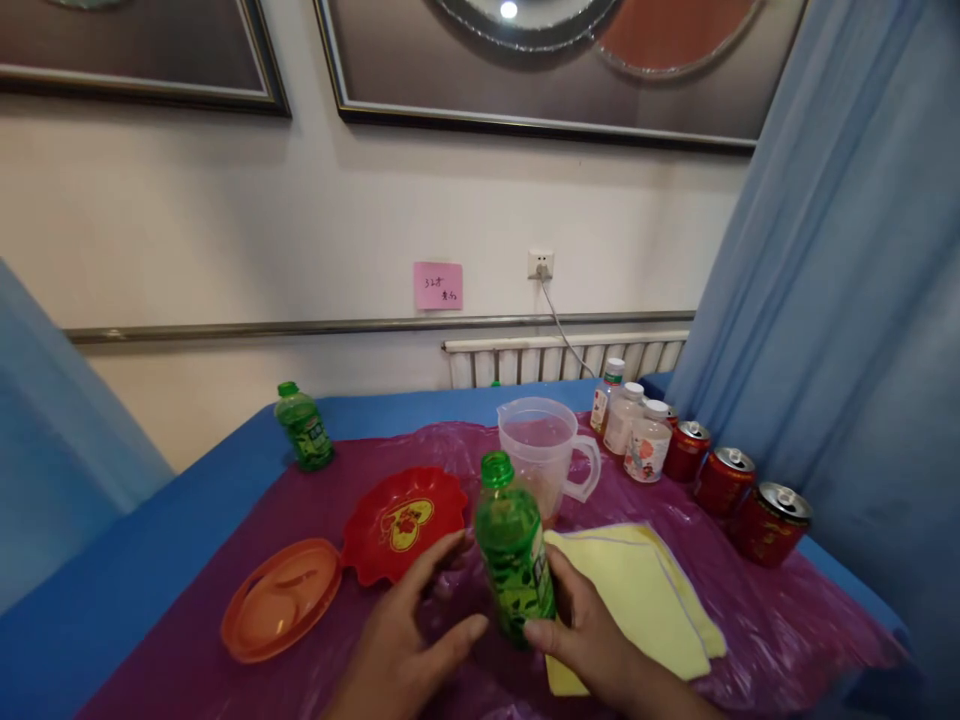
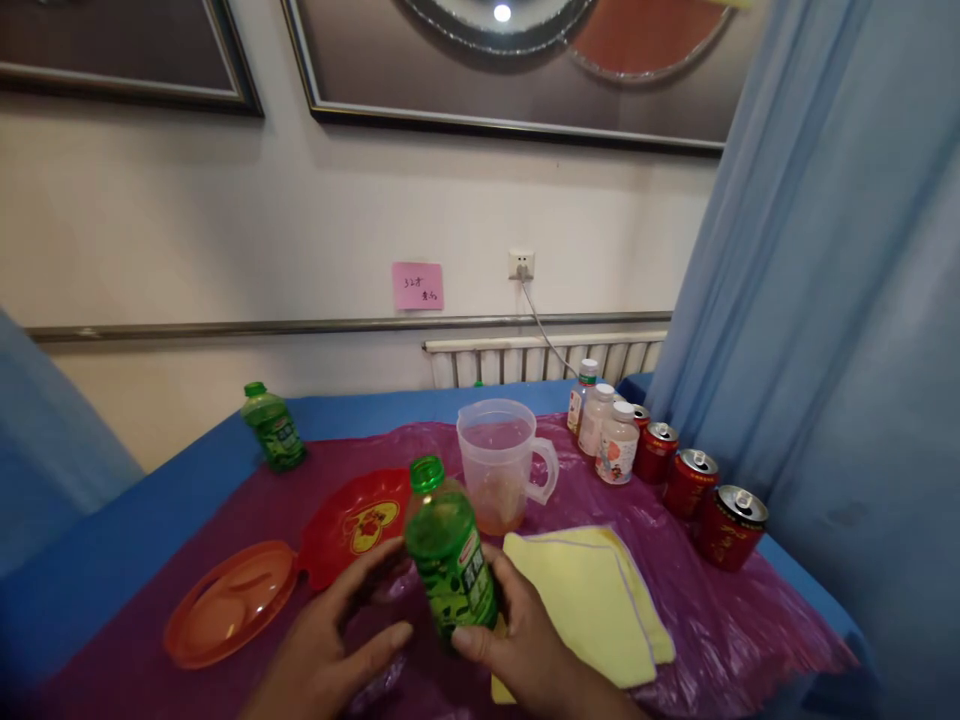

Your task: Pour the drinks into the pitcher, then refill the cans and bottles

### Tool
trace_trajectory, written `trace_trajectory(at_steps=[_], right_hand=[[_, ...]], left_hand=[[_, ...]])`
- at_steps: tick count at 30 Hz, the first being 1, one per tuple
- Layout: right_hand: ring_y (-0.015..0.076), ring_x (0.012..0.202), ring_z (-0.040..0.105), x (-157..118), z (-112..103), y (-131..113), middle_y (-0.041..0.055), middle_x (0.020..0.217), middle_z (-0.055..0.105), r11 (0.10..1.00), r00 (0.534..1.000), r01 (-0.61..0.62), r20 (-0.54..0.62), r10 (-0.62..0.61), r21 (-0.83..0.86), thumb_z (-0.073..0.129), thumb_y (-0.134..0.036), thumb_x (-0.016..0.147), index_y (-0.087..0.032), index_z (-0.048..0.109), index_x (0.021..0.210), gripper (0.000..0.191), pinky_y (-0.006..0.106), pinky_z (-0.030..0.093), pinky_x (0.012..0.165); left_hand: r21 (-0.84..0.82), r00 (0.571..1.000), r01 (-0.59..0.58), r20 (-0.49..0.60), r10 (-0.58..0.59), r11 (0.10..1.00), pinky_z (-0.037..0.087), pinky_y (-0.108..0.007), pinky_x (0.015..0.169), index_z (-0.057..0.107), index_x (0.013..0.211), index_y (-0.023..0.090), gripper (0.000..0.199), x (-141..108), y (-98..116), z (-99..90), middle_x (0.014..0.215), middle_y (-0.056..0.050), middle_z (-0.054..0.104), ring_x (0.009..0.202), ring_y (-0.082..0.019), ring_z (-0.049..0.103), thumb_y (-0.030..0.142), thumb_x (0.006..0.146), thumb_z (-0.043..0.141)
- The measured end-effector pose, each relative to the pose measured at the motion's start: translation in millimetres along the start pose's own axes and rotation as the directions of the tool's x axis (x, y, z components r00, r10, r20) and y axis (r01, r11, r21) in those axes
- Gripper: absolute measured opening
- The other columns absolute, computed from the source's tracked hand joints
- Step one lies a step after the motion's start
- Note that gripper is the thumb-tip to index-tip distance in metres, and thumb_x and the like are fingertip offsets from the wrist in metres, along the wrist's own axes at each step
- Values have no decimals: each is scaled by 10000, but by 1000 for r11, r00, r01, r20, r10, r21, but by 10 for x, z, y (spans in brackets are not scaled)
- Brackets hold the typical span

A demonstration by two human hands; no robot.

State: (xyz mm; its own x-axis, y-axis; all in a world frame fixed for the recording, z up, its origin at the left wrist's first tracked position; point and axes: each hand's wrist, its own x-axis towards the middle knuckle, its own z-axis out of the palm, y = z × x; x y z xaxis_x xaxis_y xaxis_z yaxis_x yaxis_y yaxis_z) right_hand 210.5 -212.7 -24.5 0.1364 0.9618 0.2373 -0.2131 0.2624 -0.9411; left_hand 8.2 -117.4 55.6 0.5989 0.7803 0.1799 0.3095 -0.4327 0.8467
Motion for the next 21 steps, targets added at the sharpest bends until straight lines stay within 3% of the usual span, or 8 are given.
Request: trace_trajectory(at_steps=[6,9,12,14,16,18,21], right_hand=[[305,1305,555,2,-1,77,101,1411,597,997,986,-69,154,71,-19,823,-523,765,-268,498,1480,826,473,386,1139],[309,1309,553,-27,-98,166,113,1437,578,995,992,-102,69,104,-22,806,-546,774,-281,526,1459,787,468,435,1094],[288,1099,666,-29,-210,295,131,1283,668,985,965,-168,-195,172,36,740,-592,823,-267,659,1286,571,429,536,914],[253,940,692,-18,-262,367,126,1137,713,973,927,-198,-300,224,116,725,-602,833,-244,710,1159,485,381,550,793],[225,864,685,-8,-285,407,111,1055,724,963,917,-207,-308,253,173,743,-587,825,-232,725,1102,451,347,539,741],[211,847,678,-3,-283,418,97,1026,728,960,923,-221,-281,263,173,772,-567,808,-231,730,1091,442,333,531,736],[211,850,676,-1,-256,405,85,1004,731,961,930,-256,-242,275,107,785,-565,796,-226,732,1087,450,336,529,749]], left_hand=[[-193,998,41,52,-31,980,561,-431,988,664,1236,180,603,108,51,265,1216,-119,747,1105,-317,701,459,717,793],[-218,996,89,12,-89,972,557,-426,979,651,1209,163,630,102,-12,162,1190,-126,754,1074,-313,709,475,685,808],[-127,972,154,-157,-173,980,569,-431,932,630,1173,155,664,198,-107,-229,1147,-134,761,1017,-317,722,518,649,816],[2,919,202,-345,-189,979,578,-440,878,630,1120,148,694,354,-218,-637,1063,-138,771,943,-325,731,569,603,825],[168,840,255,-526,-132,952,579,-422,800,624,1115,152,695,573,-377,-1099,1044,-137,766,907,-325,728,602,617,803],[321,771,350,-632,-76,880,560,-389,772,639,1091,145,655,813,-574,-1534,1051,-149,759,924,-326,724,588,636,798],[398,749,486,-649,-136,778,530,-346,735,680,985,130,492,1101,-875,-1990,1014,-166,766,942,-326,732,542,726,753]])
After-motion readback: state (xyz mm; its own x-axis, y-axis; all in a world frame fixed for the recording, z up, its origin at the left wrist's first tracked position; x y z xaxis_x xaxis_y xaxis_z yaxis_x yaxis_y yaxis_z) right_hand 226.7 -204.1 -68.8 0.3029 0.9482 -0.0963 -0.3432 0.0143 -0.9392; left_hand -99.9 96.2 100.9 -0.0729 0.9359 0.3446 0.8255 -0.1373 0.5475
